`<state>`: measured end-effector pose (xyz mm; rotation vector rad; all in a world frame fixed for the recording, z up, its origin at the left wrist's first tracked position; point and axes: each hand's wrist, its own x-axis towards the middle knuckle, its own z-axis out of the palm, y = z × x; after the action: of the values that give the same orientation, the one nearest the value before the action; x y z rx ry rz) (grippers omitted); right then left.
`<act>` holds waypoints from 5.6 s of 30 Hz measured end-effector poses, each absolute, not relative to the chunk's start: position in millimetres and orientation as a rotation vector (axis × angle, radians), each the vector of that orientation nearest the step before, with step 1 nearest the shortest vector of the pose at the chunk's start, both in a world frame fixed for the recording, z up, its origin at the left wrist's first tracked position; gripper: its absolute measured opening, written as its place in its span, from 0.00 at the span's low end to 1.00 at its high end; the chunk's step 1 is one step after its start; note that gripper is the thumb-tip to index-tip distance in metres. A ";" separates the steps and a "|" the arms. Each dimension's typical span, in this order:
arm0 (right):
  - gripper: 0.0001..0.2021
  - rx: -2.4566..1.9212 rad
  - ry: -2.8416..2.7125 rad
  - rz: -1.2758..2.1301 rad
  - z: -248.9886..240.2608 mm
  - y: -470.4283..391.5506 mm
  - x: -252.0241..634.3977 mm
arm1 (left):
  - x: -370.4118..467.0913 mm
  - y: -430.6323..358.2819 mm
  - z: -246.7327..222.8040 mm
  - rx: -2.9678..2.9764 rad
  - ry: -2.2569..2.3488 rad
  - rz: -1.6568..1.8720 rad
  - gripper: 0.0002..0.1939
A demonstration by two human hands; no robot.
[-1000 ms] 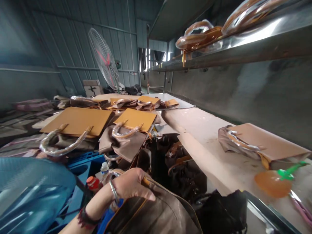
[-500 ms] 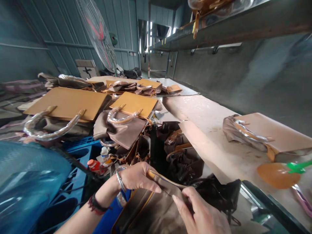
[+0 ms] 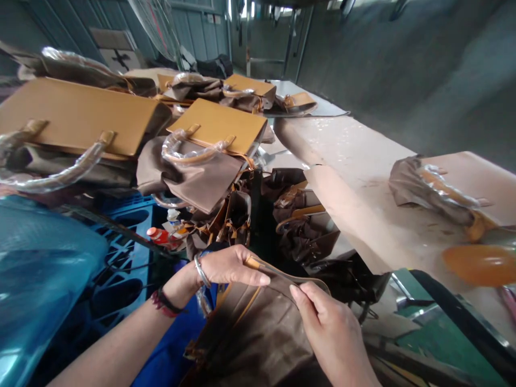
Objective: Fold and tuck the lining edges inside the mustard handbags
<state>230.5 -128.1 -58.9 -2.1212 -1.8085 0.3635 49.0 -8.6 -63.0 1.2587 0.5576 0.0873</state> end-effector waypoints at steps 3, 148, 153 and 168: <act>0.17 -2.119 -1.756 0.401 -63.3 -125.5 230.6 | 51.1 -7.4 -65.8 1.299 0.594 0.077 0.16; 0.07 -2.040 -1.499 0.749 -72.5 -118.2 250.8 | 120.6 -7.8 -10.3 2.438 0.796 -0.504 0.19; 0.08 -2.032 -1.500 0.744 -72.8 -117.8 250.6 | 136.0 -4.9 -23.7 2.457 0.665 -0.539 0.13; 0.36 -1.997 -1.382 0.685 -47.0 -160.0 242.8 | 93.3 11.1 15.0 2.347 0.889 -0.276 0.14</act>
<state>242.8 -160.0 -47.0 -1.9974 -1.3821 0.6850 93.3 11.1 15.0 2.3468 0.8887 -0.2756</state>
